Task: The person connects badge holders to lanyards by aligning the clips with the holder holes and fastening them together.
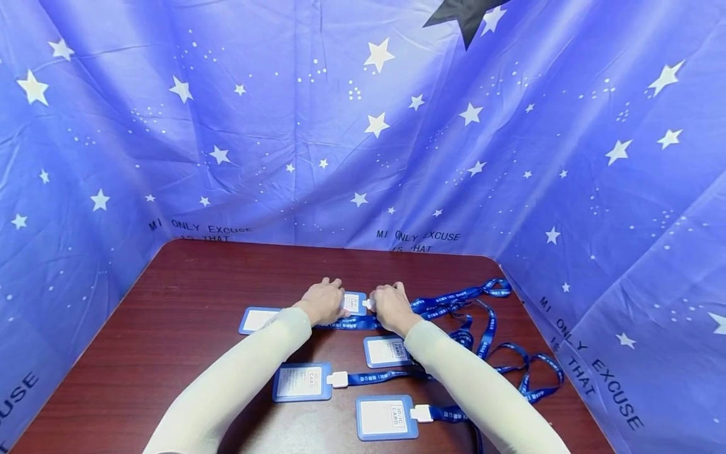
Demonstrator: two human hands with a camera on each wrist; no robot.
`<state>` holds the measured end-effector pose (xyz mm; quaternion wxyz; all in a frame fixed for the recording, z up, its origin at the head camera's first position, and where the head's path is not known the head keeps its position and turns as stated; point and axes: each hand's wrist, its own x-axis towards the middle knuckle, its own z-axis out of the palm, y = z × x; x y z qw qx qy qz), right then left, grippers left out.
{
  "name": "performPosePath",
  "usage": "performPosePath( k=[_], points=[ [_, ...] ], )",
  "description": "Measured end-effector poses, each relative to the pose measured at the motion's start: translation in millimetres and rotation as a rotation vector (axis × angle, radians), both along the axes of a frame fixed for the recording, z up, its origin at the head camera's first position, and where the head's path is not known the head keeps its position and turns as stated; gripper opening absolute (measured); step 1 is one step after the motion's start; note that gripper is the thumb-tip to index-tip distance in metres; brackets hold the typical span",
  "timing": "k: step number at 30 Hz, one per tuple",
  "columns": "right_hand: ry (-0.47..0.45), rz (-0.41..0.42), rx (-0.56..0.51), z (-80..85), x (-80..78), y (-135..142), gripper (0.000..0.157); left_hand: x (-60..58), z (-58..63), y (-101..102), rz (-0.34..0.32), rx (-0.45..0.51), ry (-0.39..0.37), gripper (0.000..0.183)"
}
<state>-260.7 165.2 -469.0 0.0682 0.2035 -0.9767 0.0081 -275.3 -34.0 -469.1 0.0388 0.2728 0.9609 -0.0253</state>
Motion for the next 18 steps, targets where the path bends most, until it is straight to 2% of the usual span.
performPosePath(
  k=[10, 18],
  points=[
    [-0.025, -0.007, 0.012, 2.2, -0.5, 1.5, 0.004, 2.8, 2.4, -0.9, -0.007, -0.002, 0.015, 0.069],
    [-0.076, -0.008, -0.026, 8.0, 5.3, 5.9, 0.031, 1.1, 0.1, -3.0, -0.004, 0.003, 0.03, 0.066]
  ],
)
